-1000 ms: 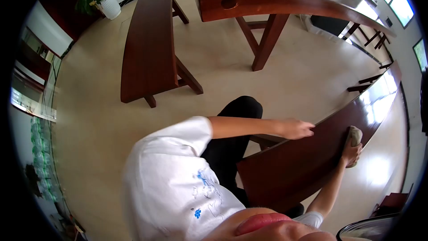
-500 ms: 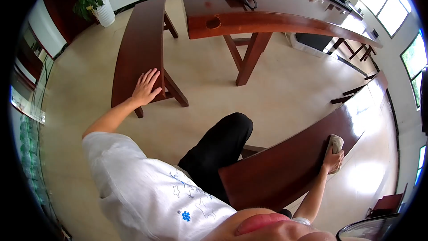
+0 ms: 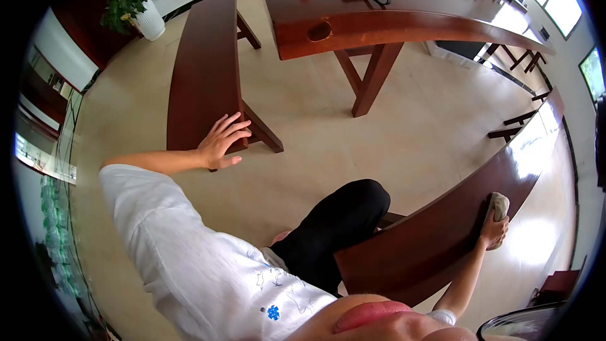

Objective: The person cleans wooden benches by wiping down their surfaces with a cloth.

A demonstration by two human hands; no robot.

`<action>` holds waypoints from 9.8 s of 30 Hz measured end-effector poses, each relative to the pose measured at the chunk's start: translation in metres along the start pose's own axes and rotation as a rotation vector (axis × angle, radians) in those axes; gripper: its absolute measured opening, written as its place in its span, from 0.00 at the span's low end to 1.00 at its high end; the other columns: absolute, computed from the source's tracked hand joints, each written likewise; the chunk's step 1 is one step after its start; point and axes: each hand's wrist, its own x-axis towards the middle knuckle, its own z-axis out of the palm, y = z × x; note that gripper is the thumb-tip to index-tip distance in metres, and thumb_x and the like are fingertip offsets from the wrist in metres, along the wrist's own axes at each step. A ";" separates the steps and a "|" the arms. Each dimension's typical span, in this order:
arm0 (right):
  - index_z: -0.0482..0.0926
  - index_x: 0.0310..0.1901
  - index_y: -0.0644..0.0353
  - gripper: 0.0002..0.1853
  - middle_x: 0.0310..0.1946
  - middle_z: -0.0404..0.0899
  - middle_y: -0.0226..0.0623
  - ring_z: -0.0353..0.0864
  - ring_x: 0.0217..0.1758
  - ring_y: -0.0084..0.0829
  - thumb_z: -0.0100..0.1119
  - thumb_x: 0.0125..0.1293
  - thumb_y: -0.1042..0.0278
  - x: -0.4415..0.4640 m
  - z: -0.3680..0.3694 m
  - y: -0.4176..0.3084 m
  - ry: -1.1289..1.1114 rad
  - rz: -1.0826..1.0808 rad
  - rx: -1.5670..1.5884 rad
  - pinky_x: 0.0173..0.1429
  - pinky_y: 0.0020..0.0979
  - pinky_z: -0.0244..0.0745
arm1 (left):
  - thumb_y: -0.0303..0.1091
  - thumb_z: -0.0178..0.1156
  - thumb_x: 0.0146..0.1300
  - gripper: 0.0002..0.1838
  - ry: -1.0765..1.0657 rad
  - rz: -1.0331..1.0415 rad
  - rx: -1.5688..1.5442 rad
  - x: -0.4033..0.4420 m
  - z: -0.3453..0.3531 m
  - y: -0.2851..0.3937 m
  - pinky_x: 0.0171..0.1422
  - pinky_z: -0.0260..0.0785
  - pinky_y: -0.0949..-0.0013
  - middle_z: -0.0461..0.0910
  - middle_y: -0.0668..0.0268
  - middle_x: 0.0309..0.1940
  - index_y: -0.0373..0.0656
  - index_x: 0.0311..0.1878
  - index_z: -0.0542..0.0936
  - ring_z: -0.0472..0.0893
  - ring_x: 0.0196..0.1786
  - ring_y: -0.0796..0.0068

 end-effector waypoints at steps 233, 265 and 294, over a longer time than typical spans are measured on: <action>0.78 0.34 0.56 0.32 0.29 0.77 0.35 0.77 0.34 0.39 0.81 0.44 0.36 -0.424 -0.278 0.009 -0.227 -0.173 0.382 0.48 0.41 0.65 | 0.27 0.66 0.64 0.33 0.029 0.087 0.280 0.013 0.034 0.005 0.84 0.53 0.42 0.66 0.62 0.80 0.44 0.73 0.69 0.57 0.85 0.48; 0.81 0.37 0.53 0.31 0.36 0.83 0.30 0.84 0.43 0.34 0.85 0.40 0.40 -0.241 -0.155 -0.125 0.025 -0.502 0.501 0.51 0.38 0.77 | 0.28 0.66 0.63 0.32 0.029 0.110 0.229 0.012 0.031 0.005 0.85 0.48 0.41 0.65 0.64 0.80 0.46 0.71 0.70 0.55 0.85 0.47; 0.84 0.37 0.54 0.32 0.27 0.77 0.30 0.77 0.33 0.35 0.83 0.37 0.38 -0.348 -0.249 -0.010 -0.310 -0.410 0.420 0.44 0.38 0.67 | 0.29 0.67 0.62 0.31 0.008 0.081 0.206 0.016 0.031 0.008 0.84 0.48 0.41 0.66 0.62 0.80 0.45 0.69 0.70 0.55 0.85 0.44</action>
